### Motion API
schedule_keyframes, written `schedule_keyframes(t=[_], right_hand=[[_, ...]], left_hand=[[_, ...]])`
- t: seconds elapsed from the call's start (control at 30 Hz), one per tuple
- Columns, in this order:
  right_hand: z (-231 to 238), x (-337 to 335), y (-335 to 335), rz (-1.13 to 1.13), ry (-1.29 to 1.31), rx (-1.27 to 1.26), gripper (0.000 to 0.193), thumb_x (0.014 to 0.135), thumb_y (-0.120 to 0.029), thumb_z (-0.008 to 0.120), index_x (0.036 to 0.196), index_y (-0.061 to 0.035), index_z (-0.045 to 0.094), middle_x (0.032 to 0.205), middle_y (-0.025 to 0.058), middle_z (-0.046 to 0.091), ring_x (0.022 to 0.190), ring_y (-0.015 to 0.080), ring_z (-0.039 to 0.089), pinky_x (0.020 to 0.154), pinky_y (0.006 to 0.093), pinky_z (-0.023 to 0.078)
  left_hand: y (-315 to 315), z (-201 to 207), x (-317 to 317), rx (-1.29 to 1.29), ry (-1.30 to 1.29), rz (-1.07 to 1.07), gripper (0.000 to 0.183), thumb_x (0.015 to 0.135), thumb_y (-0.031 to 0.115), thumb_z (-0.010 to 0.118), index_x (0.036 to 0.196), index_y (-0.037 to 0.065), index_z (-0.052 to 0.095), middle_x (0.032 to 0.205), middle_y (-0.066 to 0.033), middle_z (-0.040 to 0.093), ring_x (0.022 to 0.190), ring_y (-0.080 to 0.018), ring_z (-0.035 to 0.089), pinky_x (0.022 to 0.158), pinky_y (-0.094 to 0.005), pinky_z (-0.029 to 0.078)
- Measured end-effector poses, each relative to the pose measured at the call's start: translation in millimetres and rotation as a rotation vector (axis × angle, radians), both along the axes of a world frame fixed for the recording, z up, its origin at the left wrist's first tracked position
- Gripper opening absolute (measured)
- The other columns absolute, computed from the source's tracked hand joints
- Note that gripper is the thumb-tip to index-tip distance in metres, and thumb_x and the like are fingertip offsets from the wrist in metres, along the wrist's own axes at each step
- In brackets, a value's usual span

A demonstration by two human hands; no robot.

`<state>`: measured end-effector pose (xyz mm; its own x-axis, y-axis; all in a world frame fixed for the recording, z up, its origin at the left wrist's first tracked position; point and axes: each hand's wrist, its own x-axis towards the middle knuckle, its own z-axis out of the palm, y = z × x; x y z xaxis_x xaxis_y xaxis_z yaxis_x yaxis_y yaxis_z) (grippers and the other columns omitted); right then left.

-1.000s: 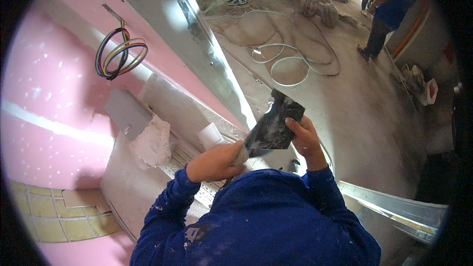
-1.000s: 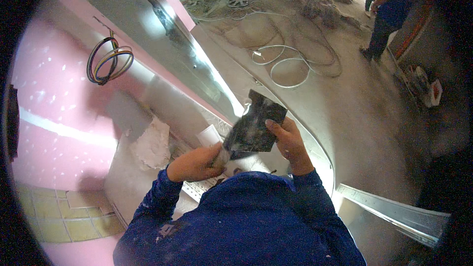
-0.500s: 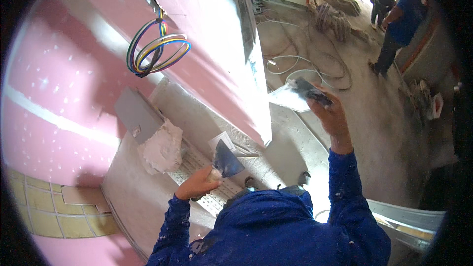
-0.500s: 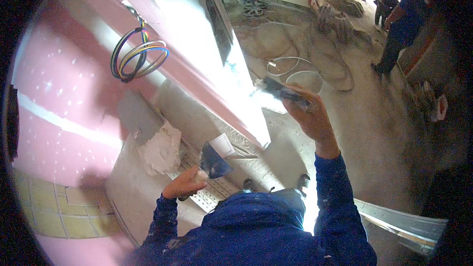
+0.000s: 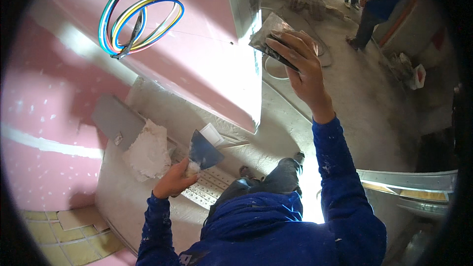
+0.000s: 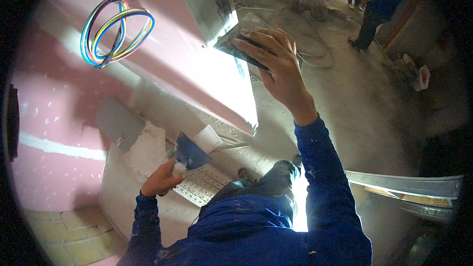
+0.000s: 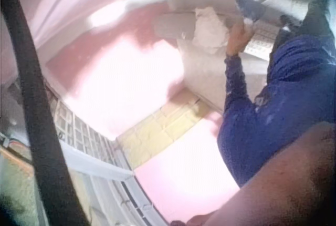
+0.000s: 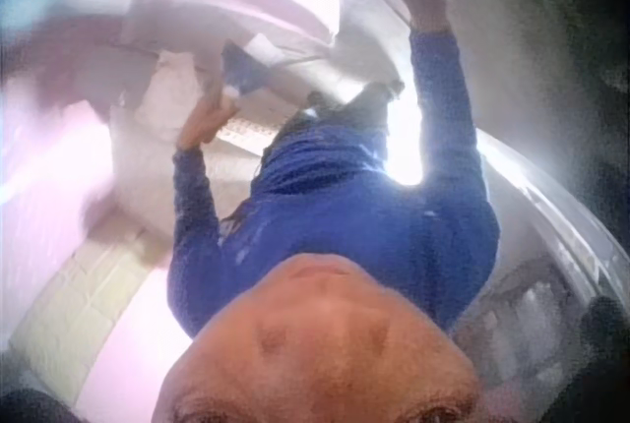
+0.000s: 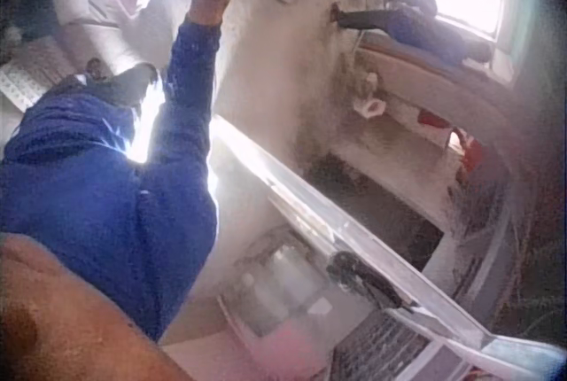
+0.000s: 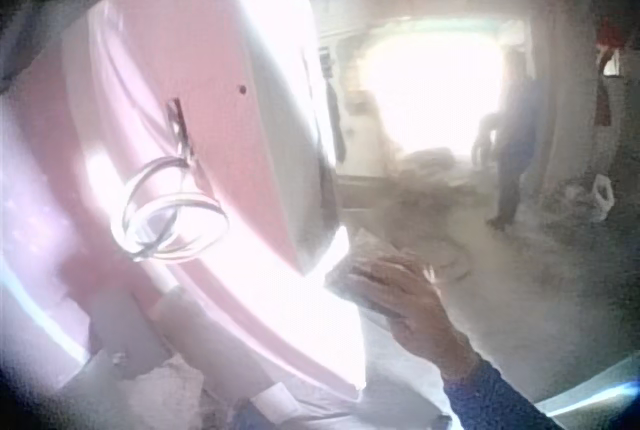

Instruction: The person applies joint compound to a wall corner using a taping knife and hawk. They repeatedly scoop compound from the hawk and smooth it along the corner edge, working around exposed wiring and a cutout in the pink drywall.

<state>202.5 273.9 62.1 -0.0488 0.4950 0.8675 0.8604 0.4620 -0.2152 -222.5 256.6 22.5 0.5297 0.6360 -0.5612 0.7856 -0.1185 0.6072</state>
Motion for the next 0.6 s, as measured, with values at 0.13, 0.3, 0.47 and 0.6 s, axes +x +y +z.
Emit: schedule_keyframes(t=[0.13,0.3,0.47,0.6], right_hand=[[-5.1,-1.8,21.0,-0.036,-0.043,0.023,0.06,0.082,0.001,0.065,0.132,-0.0328,0.061,0.137,-0.0044,0.058,0.126,0.0215,0.052,0.114,0.0473,0.035],[-18.2,-6.3,33.1,-0.098,-0.042,0.02,0.067,0.078,0.004,0.065,0.133,-0.0336,0.061,0.142,-0.0053,0.053,0.131,0.0233,0.046,0.114,0.0513,0.029],[-40.0,-11.7,38.4,-0.161,-0.064,-0.004,0.058,0.081,0.001,0.063,0.132,-0.0274,0.063,0.142,0.002,0.055,0.13,0.0266,0.048,0.111,0.0508,0.029],[-80.1,-19.0,47.0,-0.142,-0.03,-0.016,0.066,0.073,0.002,0.068,0.131,-0.0291,0.061,0.144,0.0018,0.051,0.132,0.0269,0.044,0.111,0.0552,0.029]], left_hand=[[-2.4,-5.1,-9.9,0.003,-0.114,-0.028,0.051,0.089,0.028,0.07,0.125,0.0,0.047,0.073,-0.0058,0.061,0.057,-0.0126,0.058,0.05,-0.0279,0.048],[-8.9,-9.1,-19.0,0.017,-0.076,0.013,0.051,0.088,0.025,0.07,0.126,-0.002,0.048,0.084,-0.0117,0.064,0.063,-0.0186,0.061,0.06,-0.0327,0.051],[-19.2,-8.8,-30.4,-0.142,-0.024,0.174,0.055,0.089,0.026,0.07,0.129,-0.003,0.047,0.084,-0.0096,0.063,0.062,-0.0148,0.059,0.057,-0.031,0.051],[-31.4,-15.2,-39.8,-0.184,-0.009,0.243,0.054,0.089,0.026,0.071,0.13,0.0,0.047,0.08,-0.0055,0.061,0.061,-0.0123,0.058,0.054,-0.0289,0.05]])
